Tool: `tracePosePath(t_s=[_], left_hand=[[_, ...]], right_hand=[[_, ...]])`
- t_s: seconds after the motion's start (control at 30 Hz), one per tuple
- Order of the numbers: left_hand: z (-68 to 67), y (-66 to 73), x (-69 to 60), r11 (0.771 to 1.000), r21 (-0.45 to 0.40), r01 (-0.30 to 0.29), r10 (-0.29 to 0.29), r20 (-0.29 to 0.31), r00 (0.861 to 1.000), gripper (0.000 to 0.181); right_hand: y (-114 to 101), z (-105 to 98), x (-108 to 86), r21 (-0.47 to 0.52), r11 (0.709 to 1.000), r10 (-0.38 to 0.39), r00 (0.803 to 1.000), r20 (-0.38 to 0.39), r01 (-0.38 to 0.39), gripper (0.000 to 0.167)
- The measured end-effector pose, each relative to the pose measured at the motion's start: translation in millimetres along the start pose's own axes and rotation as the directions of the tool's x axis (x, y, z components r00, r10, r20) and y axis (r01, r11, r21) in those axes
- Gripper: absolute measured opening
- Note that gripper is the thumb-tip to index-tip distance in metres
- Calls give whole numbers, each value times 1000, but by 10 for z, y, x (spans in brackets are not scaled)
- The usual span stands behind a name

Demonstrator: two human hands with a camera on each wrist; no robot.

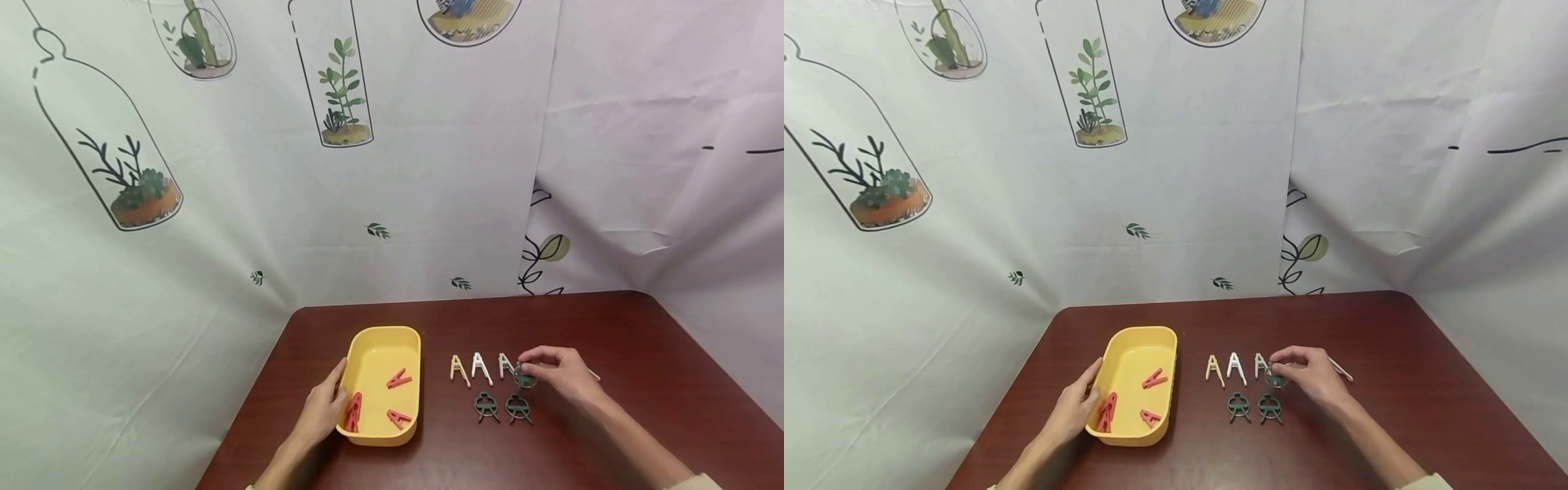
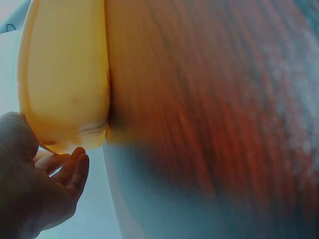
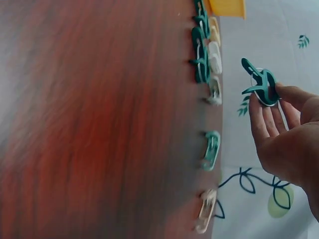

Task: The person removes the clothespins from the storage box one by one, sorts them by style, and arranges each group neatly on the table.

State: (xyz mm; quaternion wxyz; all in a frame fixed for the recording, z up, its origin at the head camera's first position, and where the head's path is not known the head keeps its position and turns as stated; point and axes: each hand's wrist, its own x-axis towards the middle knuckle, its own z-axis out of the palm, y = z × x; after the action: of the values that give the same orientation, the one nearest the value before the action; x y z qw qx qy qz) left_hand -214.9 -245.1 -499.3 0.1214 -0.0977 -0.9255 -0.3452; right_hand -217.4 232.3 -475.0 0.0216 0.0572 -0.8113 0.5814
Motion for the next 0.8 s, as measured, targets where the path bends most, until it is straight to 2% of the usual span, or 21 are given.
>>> tracePosePath(t_s=[0.1, 0.2, 0.43, 0.6, 0.8], left_hand=[[-1, -2, 2, 1000, 2, 2, -2, -2, 1000, 58], [0, -8, 4, 1000, 3, -1, 1, -4, 1000, 58], [7, -17, 4, 1000, 2, 4, -4, 1, 1000, 58], [8, -17, 3, 1000, 8, 5, -5, 1, 1000, 58], [5, -11, -1, 1000, 6, 4, -4, 2, 1000, 58]], right_hand=[[59, -57, -49, -115, 993, 1, 1000, -7, -2, 21], [116, -103, -94, -183, 983, 8, 1000, -3, -9, 18], [271, -162, -144, -173, 985, -20, 999, 38, 27, 14], [326, -184, -156, -235, 971, -21, 999, 45, 31, 14], [331, -193, -170, -334, 942, -28, 999, 29, 36, 9]])
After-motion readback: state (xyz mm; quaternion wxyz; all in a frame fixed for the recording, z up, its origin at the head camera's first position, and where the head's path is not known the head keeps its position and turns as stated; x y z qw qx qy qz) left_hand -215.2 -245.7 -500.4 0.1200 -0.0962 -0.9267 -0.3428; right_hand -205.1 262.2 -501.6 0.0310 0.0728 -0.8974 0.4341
